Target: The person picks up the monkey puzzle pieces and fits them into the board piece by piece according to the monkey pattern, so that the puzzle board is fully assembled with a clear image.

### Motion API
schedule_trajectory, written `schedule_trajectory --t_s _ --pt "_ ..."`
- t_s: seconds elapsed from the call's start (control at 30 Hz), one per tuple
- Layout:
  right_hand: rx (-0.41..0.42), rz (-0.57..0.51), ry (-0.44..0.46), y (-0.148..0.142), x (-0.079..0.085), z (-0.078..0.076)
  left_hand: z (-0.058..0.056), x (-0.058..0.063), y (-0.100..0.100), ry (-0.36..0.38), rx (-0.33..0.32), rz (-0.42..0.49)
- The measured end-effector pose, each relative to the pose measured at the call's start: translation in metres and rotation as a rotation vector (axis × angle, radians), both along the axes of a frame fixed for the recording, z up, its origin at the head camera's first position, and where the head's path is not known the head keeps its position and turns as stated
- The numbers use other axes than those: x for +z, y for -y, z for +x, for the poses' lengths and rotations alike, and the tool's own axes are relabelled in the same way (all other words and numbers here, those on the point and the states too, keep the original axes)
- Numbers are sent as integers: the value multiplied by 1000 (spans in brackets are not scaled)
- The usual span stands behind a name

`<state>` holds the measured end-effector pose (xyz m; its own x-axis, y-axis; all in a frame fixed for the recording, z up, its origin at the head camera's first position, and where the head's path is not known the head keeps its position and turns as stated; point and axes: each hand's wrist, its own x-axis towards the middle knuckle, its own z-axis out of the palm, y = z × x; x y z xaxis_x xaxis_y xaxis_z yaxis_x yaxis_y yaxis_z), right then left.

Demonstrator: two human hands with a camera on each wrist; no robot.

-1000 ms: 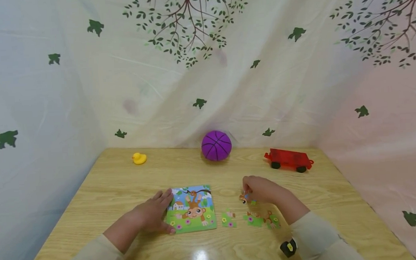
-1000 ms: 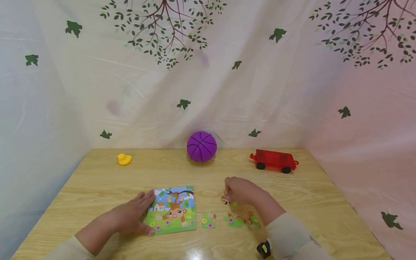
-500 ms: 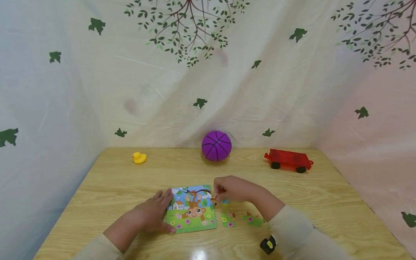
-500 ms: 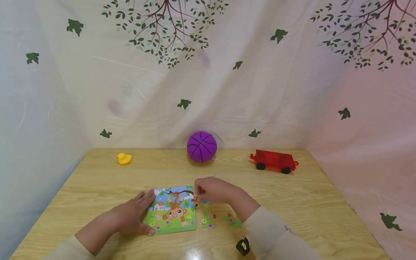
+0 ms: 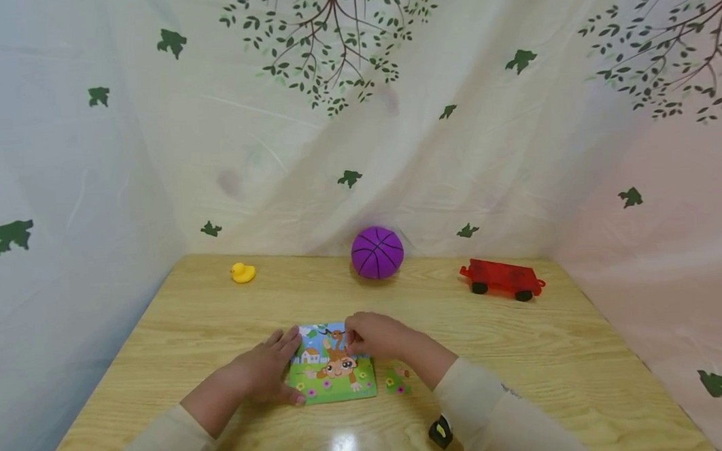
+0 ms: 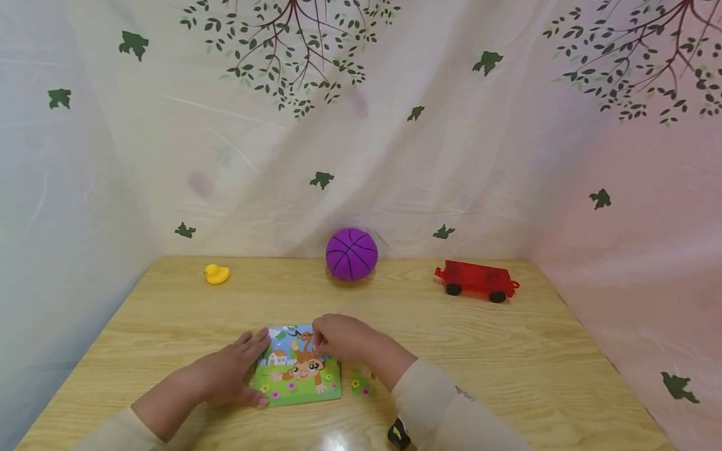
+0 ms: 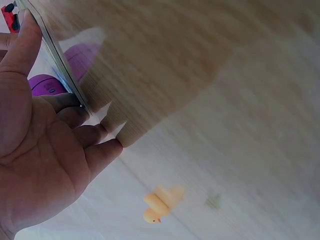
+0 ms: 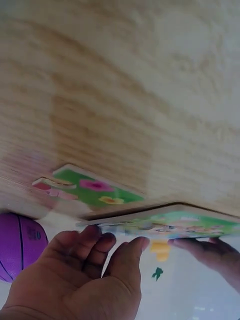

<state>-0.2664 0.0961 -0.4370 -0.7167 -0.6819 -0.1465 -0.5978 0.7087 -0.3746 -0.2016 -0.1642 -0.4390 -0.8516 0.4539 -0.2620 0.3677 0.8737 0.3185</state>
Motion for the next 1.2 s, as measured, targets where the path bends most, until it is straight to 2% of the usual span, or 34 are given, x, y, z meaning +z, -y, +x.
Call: schedule_trajectory --t_s 0.1,0.2,0.4,0.9,1.1,1.2 --pt "8 91 -107 0 2 6 0 0 0 5 -2 -3" --pt "26 158 -160 0 5 13 1 2 0 15 7 0" --pt "36 210 -200 3 2 18 2 5 1 18 18 -2" --pt "22 256 -257 11 -1 25 -2 0 0 24 7 -6" --pt "145 380 -484 11 2 46 -1 0 0 28 8 -1" --pt "162 471 -506 12 6 60 -2 0 0 25 9 -8"
